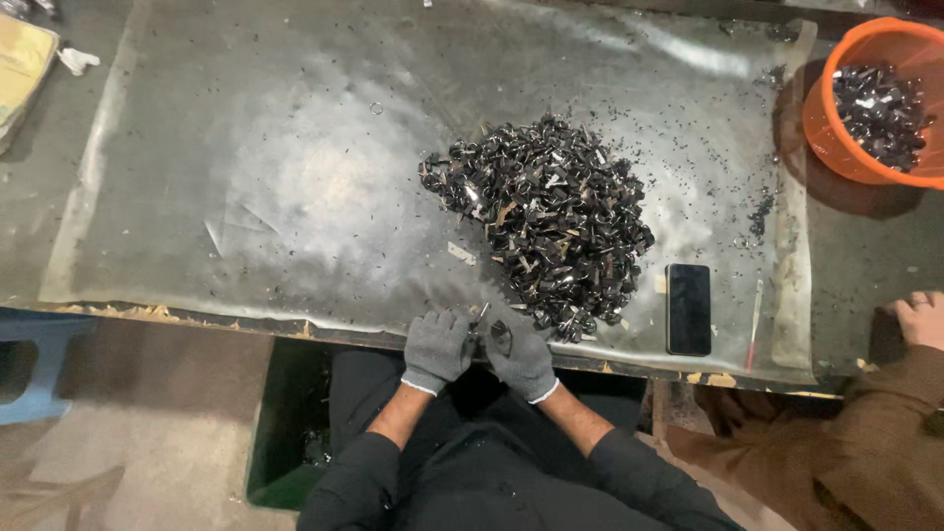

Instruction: The person sits at a workbench in front of a large pile of small black metal clips. Wearing gray gloves, they pick up clips one at a time from the pile, handle and separate each piece with both hands, and drop the pieces into a green bin below the table edge.

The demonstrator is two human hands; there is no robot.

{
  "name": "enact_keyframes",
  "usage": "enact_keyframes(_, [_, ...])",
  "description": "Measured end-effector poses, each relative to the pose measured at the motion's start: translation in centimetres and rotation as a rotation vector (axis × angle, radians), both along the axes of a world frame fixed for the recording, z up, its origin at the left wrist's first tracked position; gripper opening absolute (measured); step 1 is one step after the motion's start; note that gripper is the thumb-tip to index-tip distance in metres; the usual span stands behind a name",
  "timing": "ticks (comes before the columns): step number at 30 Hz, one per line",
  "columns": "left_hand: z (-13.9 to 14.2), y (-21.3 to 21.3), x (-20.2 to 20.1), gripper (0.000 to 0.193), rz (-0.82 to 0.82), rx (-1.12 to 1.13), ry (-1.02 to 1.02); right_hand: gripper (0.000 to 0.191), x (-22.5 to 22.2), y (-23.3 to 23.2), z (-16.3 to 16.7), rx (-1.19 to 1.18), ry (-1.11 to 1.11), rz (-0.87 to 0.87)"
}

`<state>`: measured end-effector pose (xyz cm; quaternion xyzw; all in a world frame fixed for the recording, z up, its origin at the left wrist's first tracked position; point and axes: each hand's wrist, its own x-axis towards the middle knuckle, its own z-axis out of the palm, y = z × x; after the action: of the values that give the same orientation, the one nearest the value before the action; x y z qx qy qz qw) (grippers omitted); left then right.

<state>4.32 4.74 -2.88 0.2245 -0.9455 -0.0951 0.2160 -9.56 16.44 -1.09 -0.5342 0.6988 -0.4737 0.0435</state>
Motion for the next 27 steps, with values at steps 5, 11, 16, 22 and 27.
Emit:
enact_keyframes(5, [0.9,2.1,-1.2,0.023,0.227,0.275,0.161,0.038,0.1,0.0,-0.2,0.142,-0.090,-0.050])
enact_keyframes(11, [1.6,2.6,-0.4,0.020,0.185,1.115,-0.109,0.044,-0.4,1.6,-0.6,0.109,0.051,0.211])
enact_keyframes(16, [2.2,-0.2,0.7,0.026,-0.187,1.287,-0.225,0.039,1.3,2.2,-0.6,0.234,-0.188,0.101])
enact_keyframes(22, [5.0,0.6,1.3,0.034,-0.103,0.634,-0.185,0.046,2.5,1.5,0.9,0.321,-0.461,-0.081])
enact_keyframes(27, [6.6,0.7,2.2,0.027,-0.184,0.504,-0.075,0.055,1.8,1.8,3.1,0.638,-0.286,0.007])
